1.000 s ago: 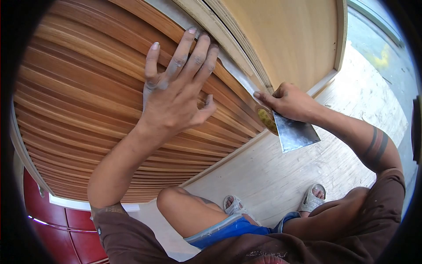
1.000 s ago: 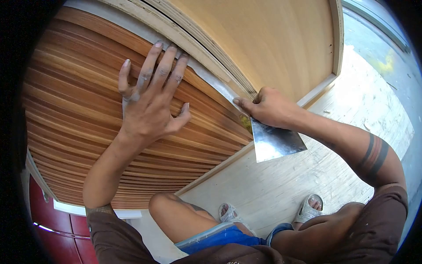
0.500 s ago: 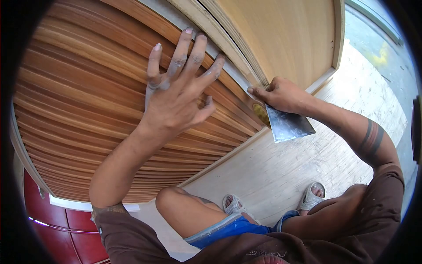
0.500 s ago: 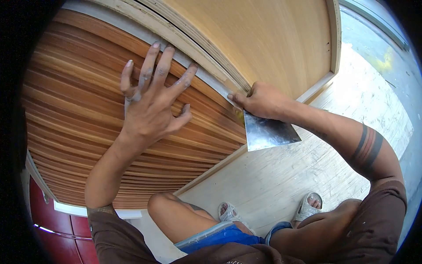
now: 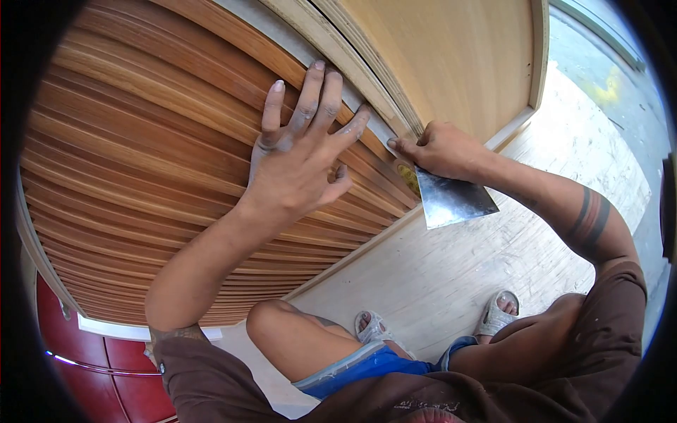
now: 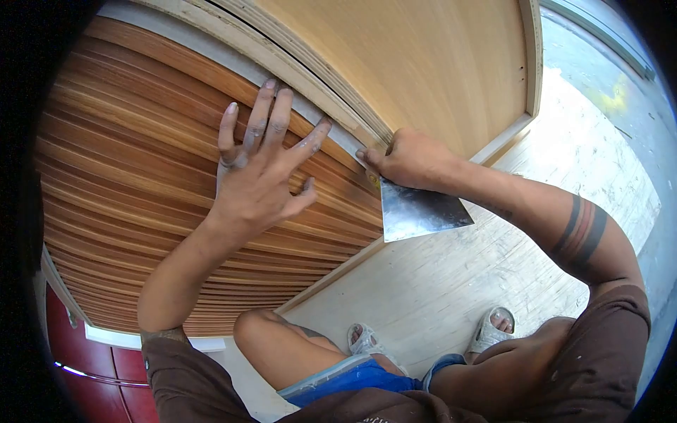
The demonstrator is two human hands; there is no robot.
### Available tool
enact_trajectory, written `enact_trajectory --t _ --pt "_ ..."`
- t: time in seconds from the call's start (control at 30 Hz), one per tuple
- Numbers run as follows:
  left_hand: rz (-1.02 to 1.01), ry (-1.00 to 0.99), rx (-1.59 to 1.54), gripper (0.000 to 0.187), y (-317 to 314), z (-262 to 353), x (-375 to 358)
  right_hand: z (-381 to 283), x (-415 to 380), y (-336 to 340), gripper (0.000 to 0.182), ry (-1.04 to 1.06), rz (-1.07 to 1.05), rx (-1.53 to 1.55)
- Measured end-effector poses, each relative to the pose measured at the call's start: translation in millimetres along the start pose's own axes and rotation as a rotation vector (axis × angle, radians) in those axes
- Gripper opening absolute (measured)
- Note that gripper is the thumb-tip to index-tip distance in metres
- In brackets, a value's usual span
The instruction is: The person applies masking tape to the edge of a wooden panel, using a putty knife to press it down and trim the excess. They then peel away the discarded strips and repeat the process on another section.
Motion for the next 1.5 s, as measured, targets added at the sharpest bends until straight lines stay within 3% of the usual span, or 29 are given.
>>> enact_trajectory --t 0.13,0.2,0.33,0.4,0.53,0.67,0.77,0.8,0.87,1.0,1.3,1.37,1.5 --pt "0.007 -0.005 0.036 0.068 0.3 1.2 0.6 1.7 0.5 0.9 0.077 0.031 -0.037 0.050" --pt "-0.068 0.001 0.080 0.081 3.0 2.1 2.9 1.3 1.3 0.0 0.077 0.019 -0.016 0.051" --pt "-0.081 -0.016 0.054 0.083 -3.8 5.8 2.8 4.2 -4.4 -3.3 0.076 0.003 0.042 -0.024" --pt "-0.094 -0.017 0.088 0.083 -7.2 10.2 3.4 11.6 -14.0 -6.3 0.072 0.036 -0.104 0.075" --pt "-0.091 -0.009 0.055 0.082 -6.1 12.7 4.2 36.5 -31.1 -27.4 0.070 0.025 -0.121 0.285" --pt "-0.063 0.009 0.044 0.078 -8.8 14.8 3.0 56.0 -46.5 -39.4 0.058 0.134 -0.136 0.335" --pt "-0.053 0.026 0.046 0.078 -5.1 14.5 4.8 62.5 -48.6 -41.4 0.058 0.415 0.026 0.261" --pt "-0.047 0.030 0.049 0.077 -6.1 16.4 5.0 60.8 -50.3 -43.7 0.058 0.401 0.019 0.263" --pt "-0.049 0.029 0.041 0.078 -9.2 15.0 3.2 54.9 -48.8 -48.3 0.065 -0.096 -0.213 0.326" --pt "-0.062 0.041 0.040 0.079 -8.5 15.8 3.5 60.3 -16.7 -41.4 0.071 -0.214 -0.234 0.258" --pt "-0.049 0.055 0.051 0.078 -17.0 19.5 2.2 78.2 -7.9 -53.5 0.055 -0.058 -0.334 0.375" --pt "-0.054 0.051 0.053 0.080 -19.3 22.0 2.6 85.5 -8.0 -63.3 0.053 0.072 -0.362 0.667" --pt "-0.118 0.043 -0.040 0.087 -25.6 38.7 3.2 89.4 -13.2 -63.8 0.052 0.025 -0.434 0.711"
Point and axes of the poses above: each hand's wrist, its own x-axis towards the middle knuckle, its own y-axis out of the back of the hand, z = x × y, the point moved 1 cm from there along x, towards the middle knuckle, and after that the axes turned 13 degrees about -y, right-handed, at the moved point
